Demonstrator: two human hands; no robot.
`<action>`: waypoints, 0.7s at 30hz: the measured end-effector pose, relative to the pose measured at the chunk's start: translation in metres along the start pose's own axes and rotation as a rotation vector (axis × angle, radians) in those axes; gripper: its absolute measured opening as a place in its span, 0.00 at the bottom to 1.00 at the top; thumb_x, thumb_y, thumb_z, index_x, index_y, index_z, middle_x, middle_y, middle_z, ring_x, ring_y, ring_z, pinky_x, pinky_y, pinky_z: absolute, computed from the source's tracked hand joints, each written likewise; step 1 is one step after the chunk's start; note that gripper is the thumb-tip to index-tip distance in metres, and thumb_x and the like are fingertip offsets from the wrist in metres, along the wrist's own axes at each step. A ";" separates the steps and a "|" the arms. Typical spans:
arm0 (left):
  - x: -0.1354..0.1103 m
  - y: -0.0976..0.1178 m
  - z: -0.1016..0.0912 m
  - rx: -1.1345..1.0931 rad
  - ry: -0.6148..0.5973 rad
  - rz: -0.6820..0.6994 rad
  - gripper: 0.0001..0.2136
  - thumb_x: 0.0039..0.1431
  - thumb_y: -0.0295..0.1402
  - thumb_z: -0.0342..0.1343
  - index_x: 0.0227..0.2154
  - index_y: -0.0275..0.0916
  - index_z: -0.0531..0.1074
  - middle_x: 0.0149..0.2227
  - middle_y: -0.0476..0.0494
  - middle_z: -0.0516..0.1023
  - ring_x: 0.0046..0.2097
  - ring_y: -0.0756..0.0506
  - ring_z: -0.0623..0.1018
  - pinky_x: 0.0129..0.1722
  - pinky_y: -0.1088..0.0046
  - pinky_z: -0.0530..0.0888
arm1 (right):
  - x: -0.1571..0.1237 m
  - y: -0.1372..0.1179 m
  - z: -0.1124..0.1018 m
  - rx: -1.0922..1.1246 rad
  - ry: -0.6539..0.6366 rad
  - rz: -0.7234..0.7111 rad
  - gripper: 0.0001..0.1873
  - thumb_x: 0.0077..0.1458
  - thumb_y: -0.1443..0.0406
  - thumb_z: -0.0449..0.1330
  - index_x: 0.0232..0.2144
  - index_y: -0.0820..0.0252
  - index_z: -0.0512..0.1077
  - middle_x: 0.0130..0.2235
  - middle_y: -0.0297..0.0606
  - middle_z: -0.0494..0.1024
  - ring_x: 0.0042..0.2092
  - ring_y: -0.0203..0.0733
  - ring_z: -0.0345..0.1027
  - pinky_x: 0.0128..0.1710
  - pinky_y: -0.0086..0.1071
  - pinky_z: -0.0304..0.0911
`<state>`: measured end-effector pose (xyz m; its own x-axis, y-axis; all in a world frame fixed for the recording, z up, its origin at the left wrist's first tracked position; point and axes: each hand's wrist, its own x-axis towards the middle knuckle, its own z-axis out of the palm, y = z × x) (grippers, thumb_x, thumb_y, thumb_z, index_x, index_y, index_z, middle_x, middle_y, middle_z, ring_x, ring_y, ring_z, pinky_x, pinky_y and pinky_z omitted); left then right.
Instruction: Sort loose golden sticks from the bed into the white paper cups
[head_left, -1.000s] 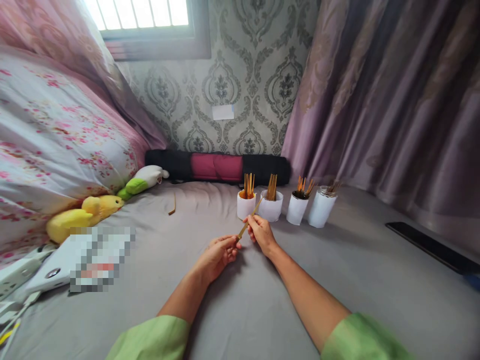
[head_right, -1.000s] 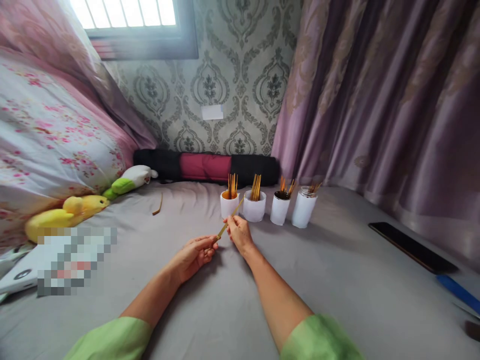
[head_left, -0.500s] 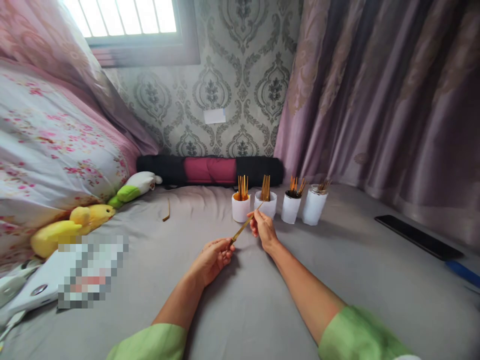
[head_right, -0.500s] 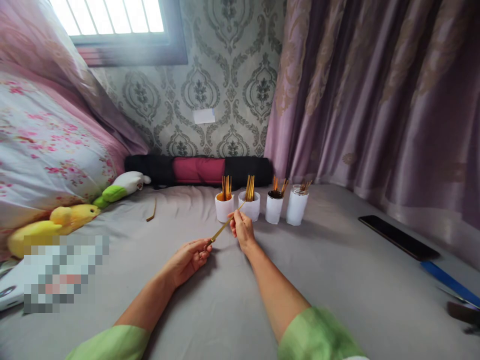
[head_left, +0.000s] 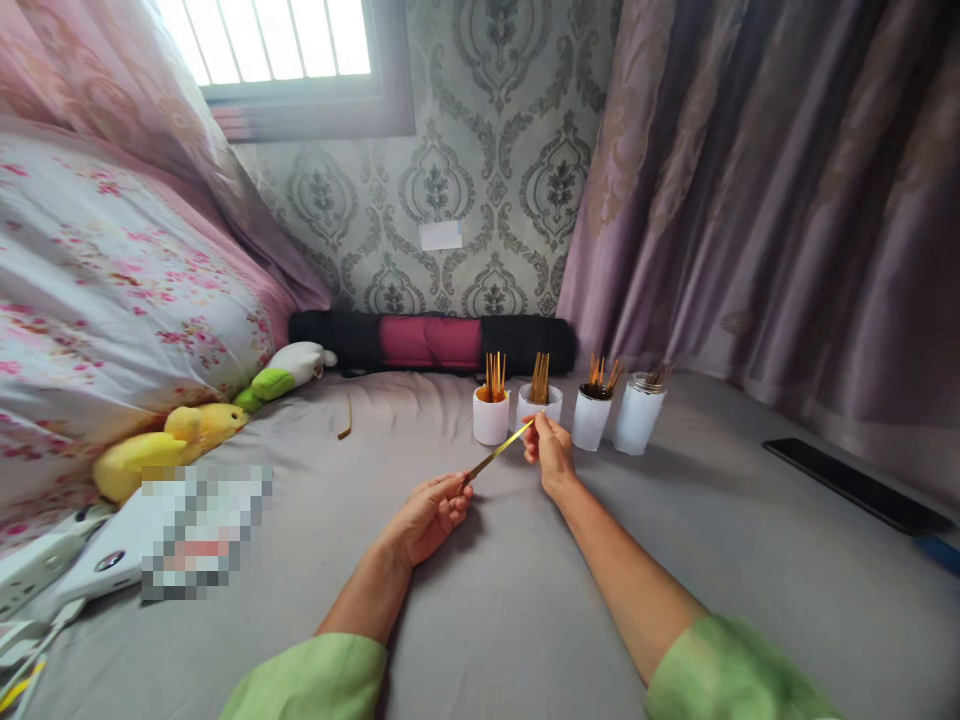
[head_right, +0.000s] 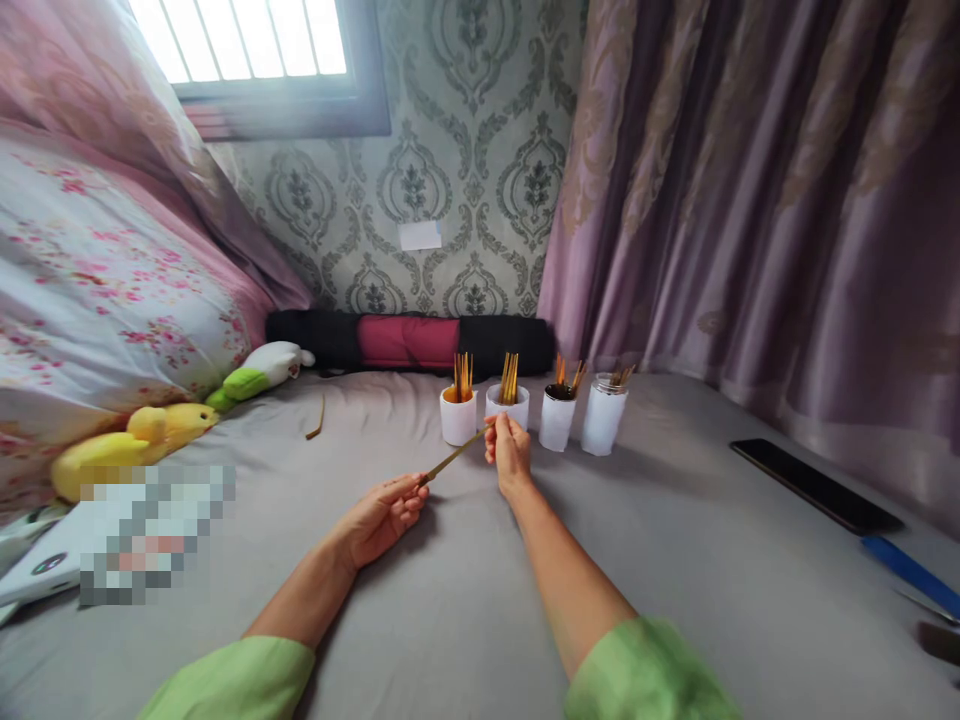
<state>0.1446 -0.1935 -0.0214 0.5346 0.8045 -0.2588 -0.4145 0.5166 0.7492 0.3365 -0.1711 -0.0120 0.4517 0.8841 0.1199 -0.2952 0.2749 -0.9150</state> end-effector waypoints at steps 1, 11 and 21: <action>0.000 0.000 0.000 -0.002 -0.002 -0.001 0.08 0.50 0.26 0.54 0.34 0.30 0.66 0.26 0.45 0.70 0.22 0.58 0.67 0.21 0.84 0.66 | 0.001 -0.001 -0.001 0.005 0.012 -0.004 0.18 0.43 0.51 0.56 0.25 0.62 0.67 0.18 0.28 0.62 0.16 0.26 0.51 0.10 0.21 0.46; 0.000 -0.001 -0.005 -0.042 -0.005 0.023 0.08 0.50 0.27 0.55 0.34 0.31 0.66 0.26 0.45 0.70 0.22 0.58 0.67 0.19 0.85 0.64 | 0.007 -0.006 -0.007 0.018 0.076 -0.013 0.16 0.40 0.54 0.59 0.25 0.62 0.67 0.18 0.28 0.63 0.16 0.25 0.51 0.10 0.21 0.46; -0.005 -0.002 -0.004 -0.085 0.042 0.024 0.09 0.49 0.29 0.57 0.33 0.32 0.67 0.25 0.47 0.70 0.22 0.58 0.67 0.20 0.84 0.64 | 0.005 -0.012 -0.007 -0.015 0.070 0.044 0.16 0.39 0.54 0.60 0.25 0.62 0.67 0.19 0.29 0.65 0.16 0.26 0.53 0.11 0.22 0.47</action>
<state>0.1398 -0.1974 -0.0242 0.4933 0.8275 -0.2680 -0.4890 0.5187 0.7013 0.3481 -0.1723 -0.0029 0.4965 0.8664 0.0532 -0.3036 0.2307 -0.9245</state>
